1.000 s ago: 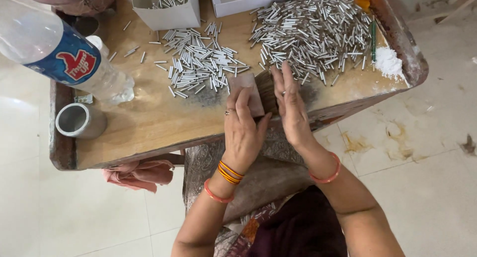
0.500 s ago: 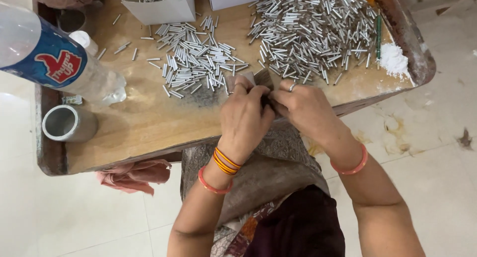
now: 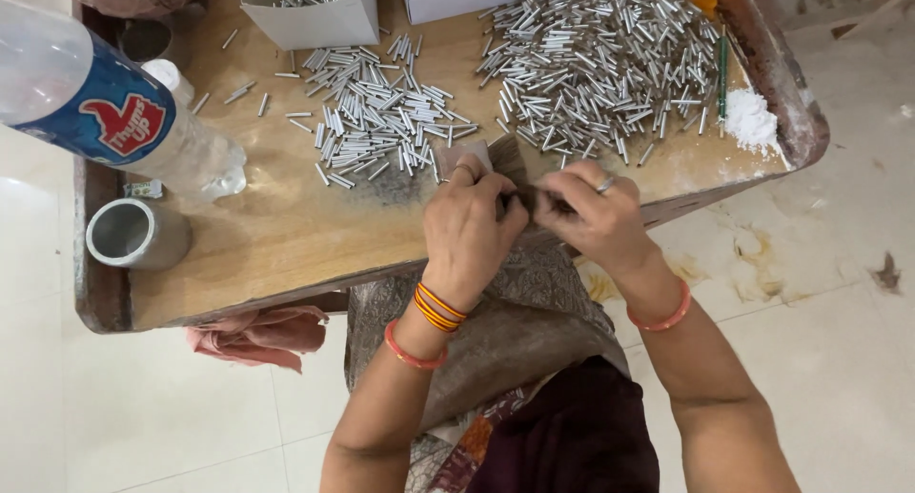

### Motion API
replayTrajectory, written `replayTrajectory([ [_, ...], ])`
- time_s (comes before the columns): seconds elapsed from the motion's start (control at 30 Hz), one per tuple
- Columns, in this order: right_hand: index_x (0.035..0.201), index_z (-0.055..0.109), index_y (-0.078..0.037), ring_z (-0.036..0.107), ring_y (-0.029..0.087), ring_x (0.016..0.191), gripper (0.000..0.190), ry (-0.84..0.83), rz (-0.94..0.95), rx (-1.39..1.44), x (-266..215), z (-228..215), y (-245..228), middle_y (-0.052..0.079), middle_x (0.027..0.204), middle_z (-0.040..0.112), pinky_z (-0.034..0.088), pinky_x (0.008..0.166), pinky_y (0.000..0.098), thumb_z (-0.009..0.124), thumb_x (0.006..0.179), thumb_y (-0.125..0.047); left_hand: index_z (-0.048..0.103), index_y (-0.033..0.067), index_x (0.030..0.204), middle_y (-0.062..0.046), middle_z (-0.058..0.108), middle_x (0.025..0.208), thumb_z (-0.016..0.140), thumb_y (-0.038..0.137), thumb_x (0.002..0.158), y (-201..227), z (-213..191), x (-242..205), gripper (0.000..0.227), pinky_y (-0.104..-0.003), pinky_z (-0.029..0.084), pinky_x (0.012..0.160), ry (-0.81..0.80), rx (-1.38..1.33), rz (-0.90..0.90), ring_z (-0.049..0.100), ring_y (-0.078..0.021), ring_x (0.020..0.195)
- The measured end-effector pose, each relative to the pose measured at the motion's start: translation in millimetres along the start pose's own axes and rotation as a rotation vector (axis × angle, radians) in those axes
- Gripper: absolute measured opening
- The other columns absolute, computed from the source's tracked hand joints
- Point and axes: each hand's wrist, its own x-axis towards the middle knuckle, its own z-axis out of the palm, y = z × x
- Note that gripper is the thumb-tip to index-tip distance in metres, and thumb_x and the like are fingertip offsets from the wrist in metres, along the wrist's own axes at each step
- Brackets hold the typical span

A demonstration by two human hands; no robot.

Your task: The person sits at a wooden table and repeatedly picks up small metal pins and a small white cylindrical piece. They insert the white piece into the metal pin and then place the assembled item onto a rectangular block on the table. The table is covered with many loose metal pins and a pile of white powder.

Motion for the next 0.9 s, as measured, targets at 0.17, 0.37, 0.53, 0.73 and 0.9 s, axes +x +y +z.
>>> replayTrajectory([
  [0.17,0.098,0.071,-0.001,0.069,0.020,0.074,0.020,-0.163,0.194,-0.141,12,-52,-32,0.009,0.095,0.067,0.057,0.064,0.0329,0.082,0.082,-0.006,0.060,0.0061,0.118,-0.014,0.056,0.104,0.084,0.014,0.071,20,-31,1,0.053,-0.044,0.052,0.071,-0.088,-0.136,0.003,0.062,-0.0343,0.085],
  [0.37,0.098,0.073,-0.006,0.067,0.032,0.084,0.026,-0.555,0.332,-0.263,25,-56,-24,0.010,0.093,0.066,0.055,0.072,0.0433,0.081,0.078,-0.021,0.055,0.0043,0.126,-0.015,0.054,0.116,0.087,0.007,0.070,23,-33,-7,0.065,-0.045,0.051,0.076,-0.101,-0.107,0.037,0.061,-0.0357,0.090],
  [0.53,0.096,0.076,-0.007,0.067,0.029,0.081,0.026,-0.457,0.280,-0.204,5,-51,-25,0.007,0.088,0.066,0.054,0.068,0.0415,0.082,0.078,-0.025,0.062,0.0075,0.126,-0.010,0.062,0.124,0.082,0.000,0.088,24,-37,-60,0.044,-0.032,0.060,0.085,0.041,-0.448,-0.049,0.068,-0.0199,0.096],
  [0.73,0.088,0.075,-0.005,0.066,0.021,0.075,0.015,-0.245,0.033,-0.179,-10,-53,-45,0.005,0.082,0.064,0.053,0.062,0.0360,0.085,0.080,-0.013,0.051,-0.0012,0.141,-0.010,0.061,0.136,0.070,-0.011,0.095,28,-10,-82,0.050,-0.030,0.054,0.106,-0.015,-1.143,-0.323,0.062,-0.0143,0.122],
  [0.9,0.092,0.075,-0.004,0.068,0.024,0.079,0.021,-0.089,-0.146,-0.188,0,-65,-74,0.004,0.084,0.064,0.057,0.066,0.0362,0.086,0.076,-0.011,0.036,0.0010,0.149,-0.008,0.068,0.119,0.074,-0.007,0.091,35,11,-78,0.070,-0.029,0.057,0.099,-0.025,-1.433,-0.417,0.067,-0.0141,0.109],
])
